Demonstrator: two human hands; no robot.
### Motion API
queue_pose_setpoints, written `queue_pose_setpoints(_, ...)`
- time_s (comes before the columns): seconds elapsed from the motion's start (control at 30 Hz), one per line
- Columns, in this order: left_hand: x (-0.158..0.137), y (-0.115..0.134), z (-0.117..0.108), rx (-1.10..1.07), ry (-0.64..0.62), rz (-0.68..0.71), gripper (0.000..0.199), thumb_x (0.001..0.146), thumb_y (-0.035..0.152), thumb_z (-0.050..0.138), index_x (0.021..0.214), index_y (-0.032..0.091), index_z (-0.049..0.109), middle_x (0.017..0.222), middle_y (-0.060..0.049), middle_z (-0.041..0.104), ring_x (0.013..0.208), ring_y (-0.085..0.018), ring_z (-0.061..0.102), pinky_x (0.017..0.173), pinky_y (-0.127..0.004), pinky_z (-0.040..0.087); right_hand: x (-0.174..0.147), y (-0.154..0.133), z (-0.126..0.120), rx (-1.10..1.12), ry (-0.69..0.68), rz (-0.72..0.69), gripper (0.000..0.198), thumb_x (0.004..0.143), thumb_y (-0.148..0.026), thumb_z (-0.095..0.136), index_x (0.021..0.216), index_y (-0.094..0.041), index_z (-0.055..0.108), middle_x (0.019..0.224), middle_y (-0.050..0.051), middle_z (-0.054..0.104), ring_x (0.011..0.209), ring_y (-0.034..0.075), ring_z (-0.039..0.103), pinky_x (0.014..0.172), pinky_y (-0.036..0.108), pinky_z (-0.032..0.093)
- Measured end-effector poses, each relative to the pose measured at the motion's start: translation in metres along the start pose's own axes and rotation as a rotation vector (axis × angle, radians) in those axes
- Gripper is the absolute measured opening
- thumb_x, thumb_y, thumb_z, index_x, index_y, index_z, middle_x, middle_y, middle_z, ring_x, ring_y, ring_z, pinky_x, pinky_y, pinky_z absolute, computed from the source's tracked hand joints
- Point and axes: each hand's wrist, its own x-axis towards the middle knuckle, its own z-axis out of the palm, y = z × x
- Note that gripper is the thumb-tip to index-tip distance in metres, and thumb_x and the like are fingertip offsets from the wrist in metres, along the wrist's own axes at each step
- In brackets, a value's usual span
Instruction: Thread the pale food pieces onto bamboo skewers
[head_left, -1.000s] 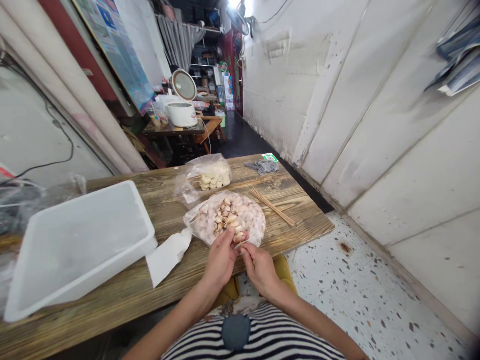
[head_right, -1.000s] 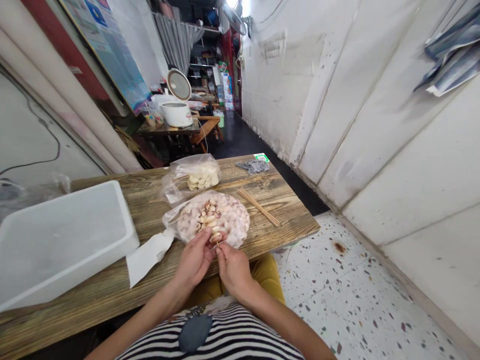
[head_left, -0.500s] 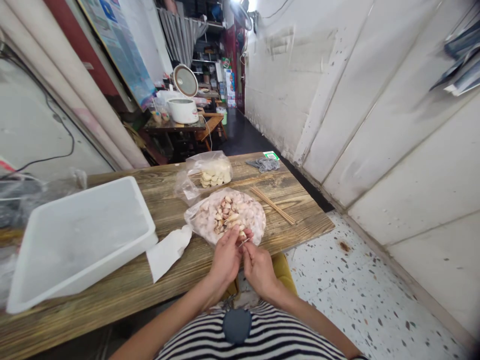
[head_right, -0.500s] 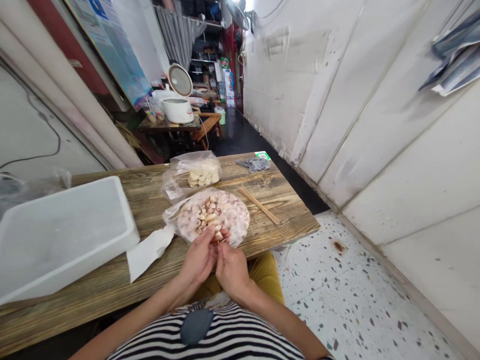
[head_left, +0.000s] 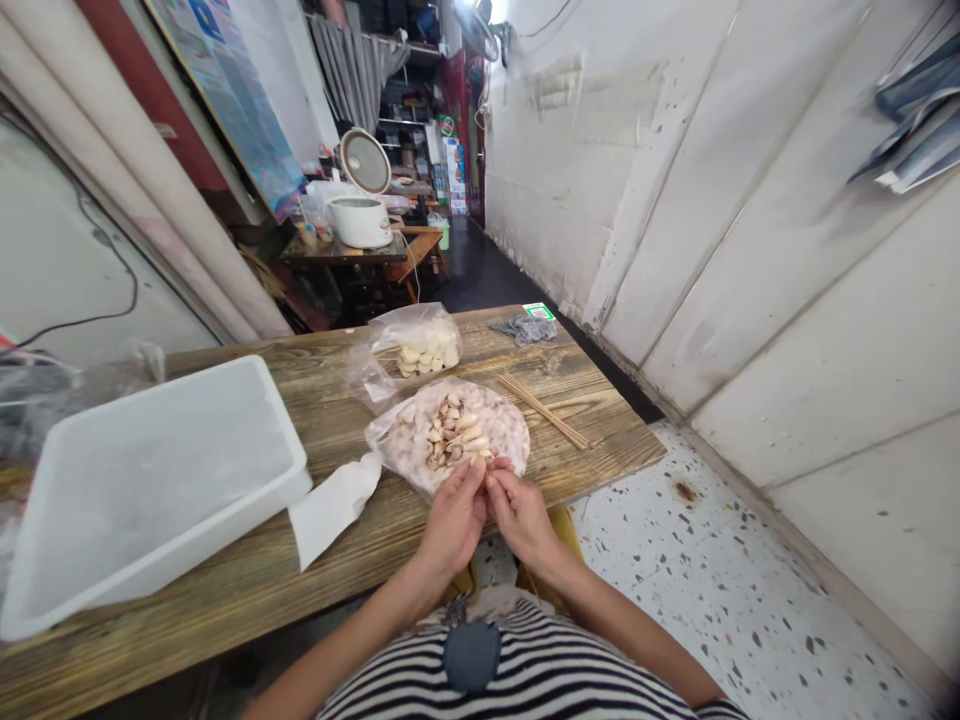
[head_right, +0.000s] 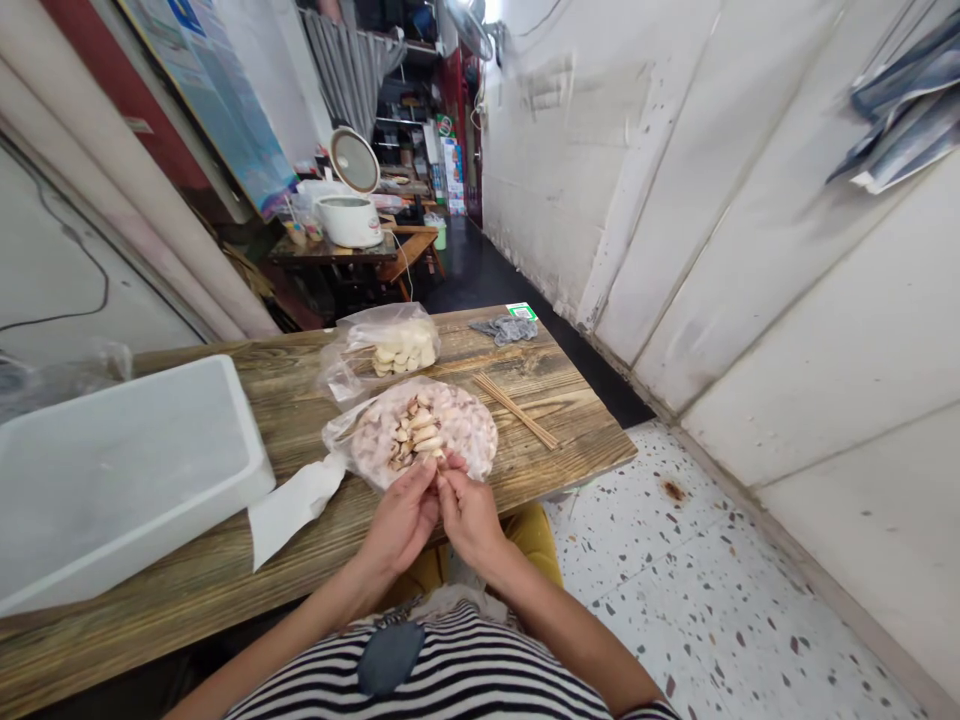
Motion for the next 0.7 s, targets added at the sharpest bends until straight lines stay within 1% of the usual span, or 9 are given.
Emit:
queue_pose_setpoints(0.07,0.000,0.003,-0.001,0.013,0.036,0.043,0.026,0.069,0.034,0.069,0.084,0.013,0.064,0.081,-0.005,0.068,0.078,-0.014,0.063,0.074,-0.025,0.048,-0.002,-0.003,-0.002,0.014,-0.052,0.008,0.024,0.090,-0.024,0.038,0.081,-0.016,0.059,0.067,0.001,0.059,0.057,0.012,0.051,0.056,0.020,0.040)
queue_pose_setpoints(0.13,0.000,0.005,-0.002,0.000,0.058,0.058,0.027,0.069,0.033,0.069,0.089,0.015,0.063,0.081,-0.004,0.069,0.078,-0.014,0.064,0.075,-0.024,0.048,-0.006,-0.006,-0.003,0.005,-0.072,0.007,0.024,0.090,-0.023,0.037,0.085,-0.016,0.059,0.067,0.001,0.059,0.057,0.013,0.052,0.056,0.021,0.040)
queue_pose_setpoints(0.23,0.000,0.006,-0.003,0.002,0.025,0.036,0.031,0.072,0.035,0.065,0.095,0.015,0.063,0.081,-0.004,0.069,0.077,-0.014,0.064,0.073,-0.025,0.048,-0.013,-0.011,-0.001,-0.046,-0.047,-0.002,0.028,0.091,-0.022,0.033,0.078,-0.017,0.058,0.063,0.002,0.058,0.054,0.013,0.051,0.054,0.021,0.039)
queue_pose_setpoints(0.33,-0.003,0.003,-0.003,0.025,0.034,0.067,0.028,0.074,0.036,0.063,0.090,0.014,0.063,0.080,-0.005,0.068,0.076,-0.015,0.064,0.073,-0.026,0.048,-0.016,-0.013,0.001,-0.074,-0.023,-0.026,0.028,0.090,-0.021,0.033,0.076,-0.017,0.057,0.065,0.003,0.059,0.055,0.014,0.053,0.055,0.022,0.040)
queue_pose_setpoints(0.5,-0.004,-0.006,0.000,-0.016,0.093,0.084,0.024,0.074,0.036,0.063,0.085,0.014,0.063,0.078,-0.004,0.068,0.075,-0.016,0.063,0.076,-0.029,0.048,-0.018,-0.014,0.006,-0.039,0.009,-0.010,0.027,0.089,-0.017,0.033,0.085,-0.016,0.060,0.068,0.004,0.060,0.057,0.015,0.054,0.056,0.022,0.042)
queue_pose_setpoints(0.57,-0.006,-0.009,0.003,-0.019,0.096,0.074,0.025,0.074,0.037,0.063,0.084,0.014,0.063,0.077,-0.004,0.068,0.075,-0.016,0.063,0.076,-0.030,0.048,-0.018,-0.012,0.008,-0.030,0.027,0.003,0.027,0.089,-0.018,0.033,0.082,-0.016,0.059,0.066,0.004,0.059,0.056,0.014,0.054,0.055,0.022,0.041)
queue_pose_setpoints(0.7,-0.011,-0.016,0.006,0.025,0.057,0.042,0.023,0.072,0.036,0.065,0.079,0.014,0.063,0.079,-0.005,0.068,0.080,-0.018,0.063,0.077,-0.029,0.047,-0.016,-0.007,0.009,-0.029,0.082,0.031,0.028,0.089,-0.019,0.033,0.072,-0.017,0.055,0.064,0.002,0.055,0.055,0.013,0.051,0.054,0.021,0.040)
